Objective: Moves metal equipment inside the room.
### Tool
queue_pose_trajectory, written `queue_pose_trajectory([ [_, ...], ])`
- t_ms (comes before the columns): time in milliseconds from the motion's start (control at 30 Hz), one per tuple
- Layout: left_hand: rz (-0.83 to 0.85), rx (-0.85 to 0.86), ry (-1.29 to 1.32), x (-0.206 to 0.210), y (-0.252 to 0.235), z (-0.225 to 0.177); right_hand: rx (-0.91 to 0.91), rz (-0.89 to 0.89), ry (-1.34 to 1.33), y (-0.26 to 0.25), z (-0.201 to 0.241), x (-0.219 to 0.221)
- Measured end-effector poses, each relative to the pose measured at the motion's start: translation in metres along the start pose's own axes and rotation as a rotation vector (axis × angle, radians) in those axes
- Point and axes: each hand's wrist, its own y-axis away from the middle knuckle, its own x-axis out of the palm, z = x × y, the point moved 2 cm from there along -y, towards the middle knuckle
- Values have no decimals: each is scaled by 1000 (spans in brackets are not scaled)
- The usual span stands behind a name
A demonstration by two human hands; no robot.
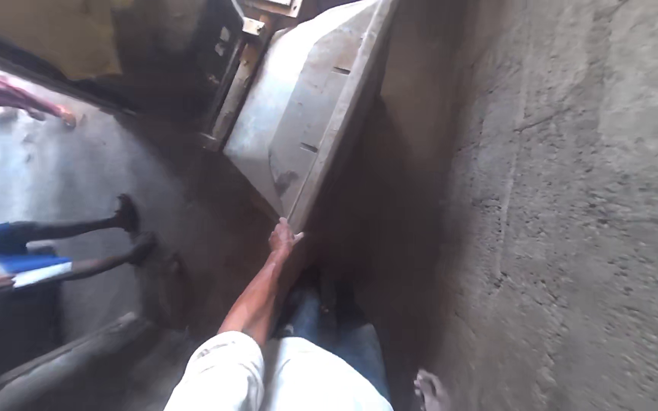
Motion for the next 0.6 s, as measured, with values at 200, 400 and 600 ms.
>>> queue_pose_trajectory([
  [200,68,-48,730,9,-28,47,-201,64,287,-45,163,52],
  [400,211,-313,1286,2,-44,65,-371,166,429,-66,327,143],
  [600,299,-383,1323,-6,-56,65,-211,176,309,-93,398,243],
])
